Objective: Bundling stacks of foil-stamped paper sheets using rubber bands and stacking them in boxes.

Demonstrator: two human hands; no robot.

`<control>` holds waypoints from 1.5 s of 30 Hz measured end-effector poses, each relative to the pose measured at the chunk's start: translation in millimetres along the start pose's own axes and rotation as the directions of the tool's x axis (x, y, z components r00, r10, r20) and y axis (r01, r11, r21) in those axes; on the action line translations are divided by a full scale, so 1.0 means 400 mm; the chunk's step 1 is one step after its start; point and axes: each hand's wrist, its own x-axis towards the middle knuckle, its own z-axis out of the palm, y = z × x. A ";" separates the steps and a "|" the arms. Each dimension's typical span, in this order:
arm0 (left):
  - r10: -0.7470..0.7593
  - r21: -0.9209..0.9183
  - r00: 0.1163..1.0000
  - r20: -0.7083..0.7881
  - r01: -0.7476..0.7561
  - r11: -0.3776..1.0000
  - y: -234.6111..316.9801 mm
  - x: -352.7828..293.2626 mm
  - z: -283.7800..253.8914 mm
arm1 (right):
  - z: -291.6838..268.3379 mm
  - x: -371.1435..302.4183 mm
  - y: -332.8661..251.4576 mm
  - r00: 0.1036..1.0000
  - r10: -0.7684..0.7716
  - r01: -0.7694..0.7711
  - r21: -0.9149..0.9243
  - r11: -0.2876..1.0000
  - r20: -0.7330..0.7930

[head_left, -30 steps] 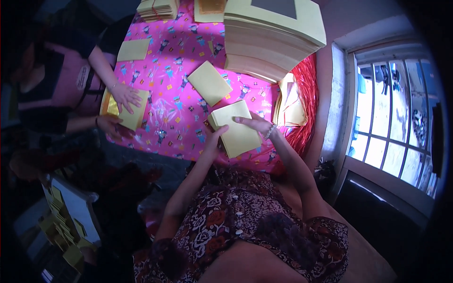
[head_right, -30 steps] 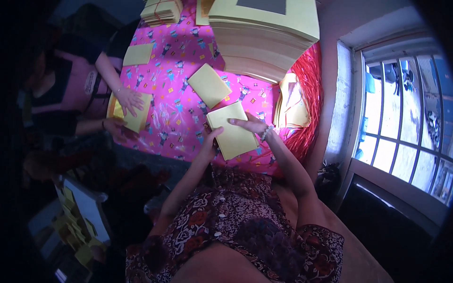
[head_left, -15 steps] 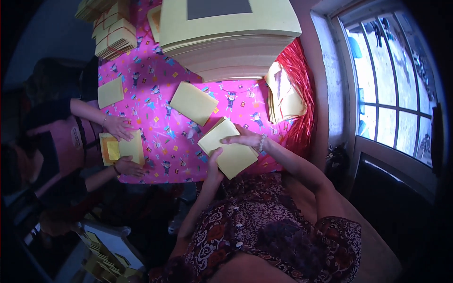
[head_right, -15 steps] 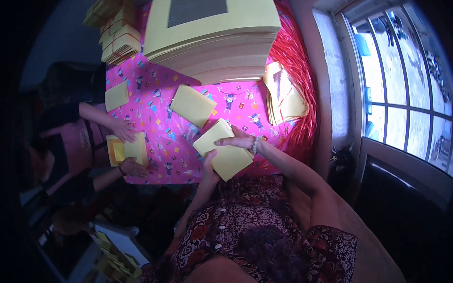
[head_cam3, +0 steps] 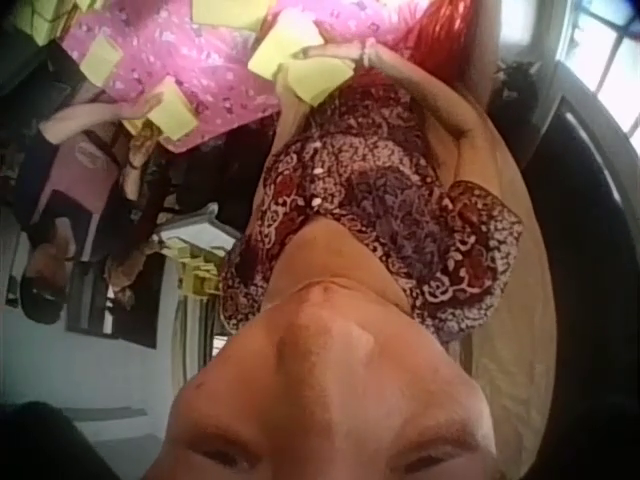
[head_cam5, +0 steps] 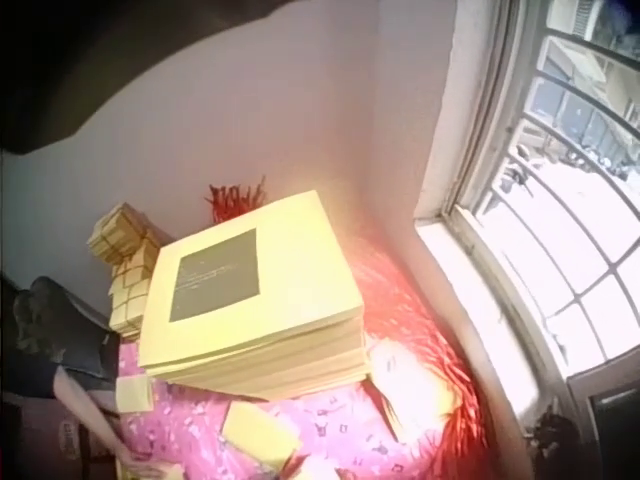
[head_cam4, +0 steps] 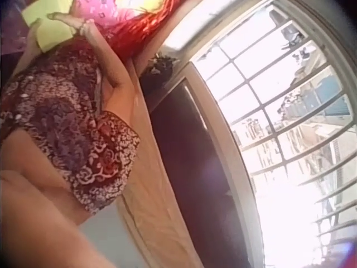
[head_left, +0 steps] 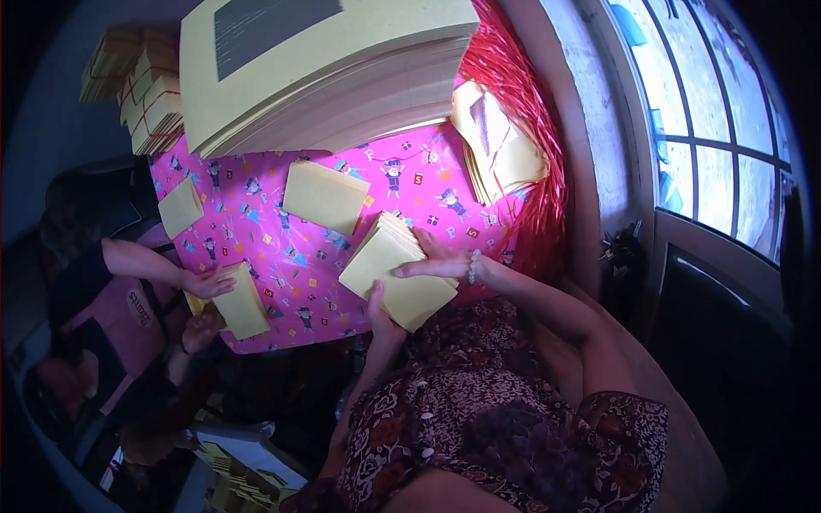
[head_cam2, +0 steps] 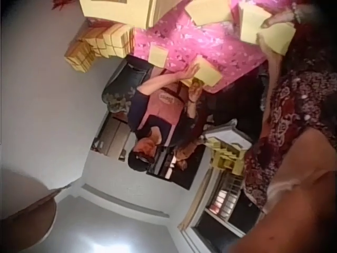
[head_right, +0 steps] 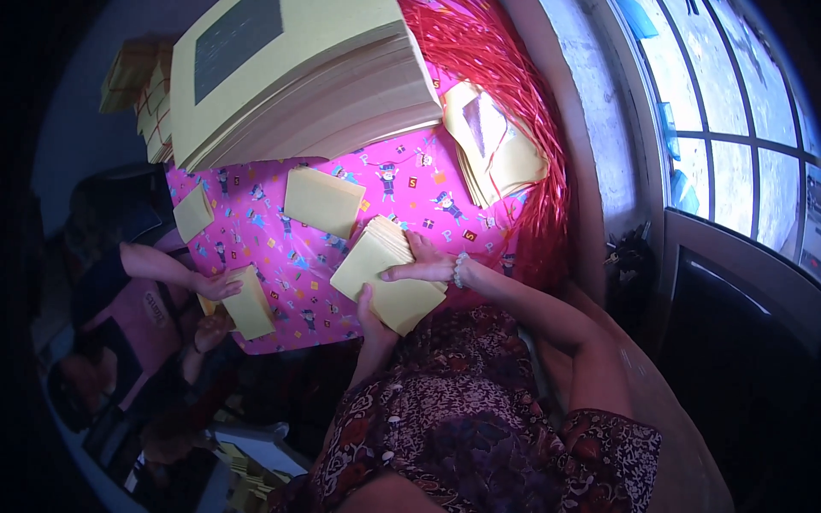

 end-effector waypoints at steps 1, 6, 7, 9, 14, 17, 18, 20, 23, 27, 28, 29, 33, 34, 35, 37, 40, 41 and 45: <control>-0.007 0.008 1.000 0.001 0.007 1.000 -0.004 0.008 -0.004 | -0.003 0.009 0.017 1.000 0.001 -0.001 0.008 1.000 -0.006; 0.010 -0.024 0.999 -0.042 -0.011 1.000 -0.017 0.025 -0.006 | -0.025 0.007 0.000 0.992 0.124 -0.121 -0.179 0.976 0.007; 0.007 -0.020 0.999 -0.042 -0.008 1.000 -0.016 0.026 -0.004 | -0.027 0.016 0.018 0.992 0.124 -0.122 -0.175 0.977 0.005; -0.018 -0.036 1.000 -0.023 0.017 0.999 -0.012 0.029 0.005 | -0.041 0.028 0.034 0.996 0.039 -0.036 -0.047 0.998 0.081; 0.081 0.166 0.990 -0.116 -0.061 0.984 0.032 0.010 0.015 | -0.081 0.017 -0.059 0.998 0.010 0.008 -0.254 0.967 0.069; 0.082 0.199 0.995 -0.062 -0.068 0.978 0.084 0.010 0.029 | -0.096 0.039 -0.116 0.985 0.042 -0.019 -0.136 0.991 0.167; 0.058 0.170 0.998 -0.033 -0.051 0.984 0.098 0.014 0.036 | -0.096 0.048 -0.123 0.976 0.046 -0.026 -0.097 0.995 0.211; 0.041 0.135 0.999 -0.033 -0.036 0.990 0.113 0.031 0.031 | -0.093 0.059 -0.130 0.965 0.067 -0.037 -0.122 0.992 0.253; 0.038 0.103 0.998 -0.042 -0.034 0.994 0.122 0.047 0.039 | -0.082 0.069 -0.133 0.964 0.107 -0.080 -0.117 0.990 0.245; 0.061 0.119 0.994 -0.087 -0.050 0.992 0.122 0.071 0.050 | -0.085 0.089 -0.126 0.969 0.109 -0.078 -0.142 0.987 0.222; 0.059 0.121 0.994 -0.089 -0.048 0.992 0.122 0.077 0.052 | -0.085 0.096 -0.116 0.969 0.091 -0.062 -0.131 0.989 0.228; 0.056 0.137 0.995 -0.085 -0.044 0.990 0.121 0.082 0.055 | -0.086 0.100 -0.111 0.969 0.093 -0.064 -0.128 0.990 0.230; 0.041 0.120 0.997 -0.072 -0.033 0.992 0.106 0.101 0.054 | -0.087 0.116 -0.088 0.978 0.057 -0.031 -0.129 0.991 0.203; 0.040 0.122 0.997 -0.073 -0.031 0.992 0.102 0.107 0.051 | -0.091 0.120 -0.081 0.977 0.045 -0.017 -0.131 0.991 0.207; 0.042 0.134 0.996 -0.079 -0.031 0.991 0.099 0.108 0.047 | -0.094 0.114 -0.085 0.977 0.046 -0.019 -0.128 0.992 0.210; 0.043 0.147 0.995 -0.086 -0.030 0.989 0.092 0.102 0.042 | -0.099 0.097 -0.094 0.978 0.109 -0.082 -0.155 0.984 0.176; 0.059 0.157 0.996 -0.060 -0.049 0.986 0.087 0.082 0.055 | -0.110 0.090 -0.079 0.972 0.068 -0.036 -0.143 0.989 0.225; 0.067 0.143 0.995 -0.069 -0.056 0.988 0.084 0.062 0.063 | -0.112 0.079 -0.074 0.957 0.018 0.003 -0.074 0.997 0.290; 0.022 0.129 0.999 -0.025 -0.019 0.991 0.035 0.023 0.040 | -0.100 0.034 0.025 0.965 0.053 -0.125 0.274 0.954 0.255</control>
